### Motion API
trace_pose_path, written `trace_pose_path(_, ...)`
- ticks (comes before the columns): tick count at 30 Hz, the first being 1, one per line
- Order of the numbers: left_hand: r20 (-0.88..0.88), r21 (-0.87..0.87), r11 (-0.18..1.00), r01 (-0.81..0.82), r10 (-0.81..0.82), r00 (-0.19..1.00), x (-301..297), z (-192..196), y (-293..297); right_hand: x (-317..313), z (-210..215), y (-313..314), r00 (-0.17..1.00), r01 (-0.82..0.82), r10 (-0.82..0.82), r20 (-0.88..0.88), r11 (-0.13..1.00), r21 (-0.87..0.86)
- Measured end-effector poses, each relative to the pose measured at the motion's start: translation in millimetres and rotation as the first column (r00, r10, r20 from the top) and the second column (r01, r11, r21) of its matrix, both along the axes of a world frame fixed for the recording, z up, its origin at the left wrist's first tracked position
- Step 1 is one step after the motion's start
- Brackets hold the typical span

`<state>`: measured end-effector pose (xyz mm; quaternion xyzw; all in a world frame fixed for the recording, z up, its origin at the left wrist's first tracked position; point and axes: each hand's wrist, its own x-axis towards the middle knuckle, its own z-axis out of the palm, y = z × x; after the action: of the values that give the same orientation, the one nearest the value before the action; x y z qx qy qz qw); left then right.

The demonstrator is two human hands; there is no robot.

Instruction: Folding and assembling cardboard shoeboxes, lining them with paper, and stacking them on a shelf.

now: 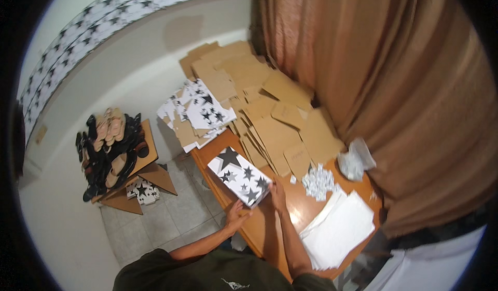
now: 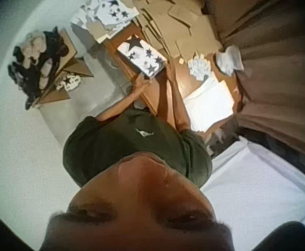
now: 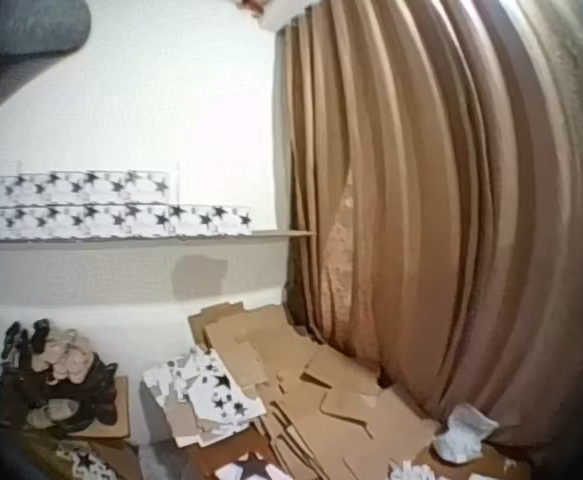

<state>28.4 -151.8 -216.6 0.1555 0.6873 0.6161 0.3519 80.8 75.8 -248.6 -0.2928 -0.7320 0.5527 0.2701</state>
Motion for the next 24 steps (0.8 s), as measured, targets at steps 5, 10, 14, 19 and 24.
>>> trace_pose_path(5, -0.336, 0.061, 0.969, -0.24, 0.246, 0.909, 7, 34, -44, 39, 32, -36, 0.912, -0.402, 0.396, 0.104, 0.915, 0.045)
trace_pose_path(10, -0.45, 0.118, 0.957, -0.266, 0.291, 0.844, 3, 76, -65, 29, 72, -89, 0.892, -0.408, 0.443, -0.087, 0.874, 0.262)
trace_pose_path(14, -0.428, 0.196, 0.936, -0.291, 0.349, 0.834, -8, 101, -81, 10, 103, -111, 0.923, -0.369, 0.381, -0.052, 0.916, 0.159)
trace_pose_path(19, -0.495, 0.142, 0.915, -0.377, 0.396, 0.774, -29, 159, -89, -28, 172, -119, 0.936, -0.324, 0.347, -0.062, 0.916, 0.235)
trace_pose_path(24, -0.653, 0.254, 0.905, -0.342, 0.421, 0.629, -83, 233, -99, -73, 261, -133, 0.924, -0.257, 0.329, -0.194, 0.911, 0.321)
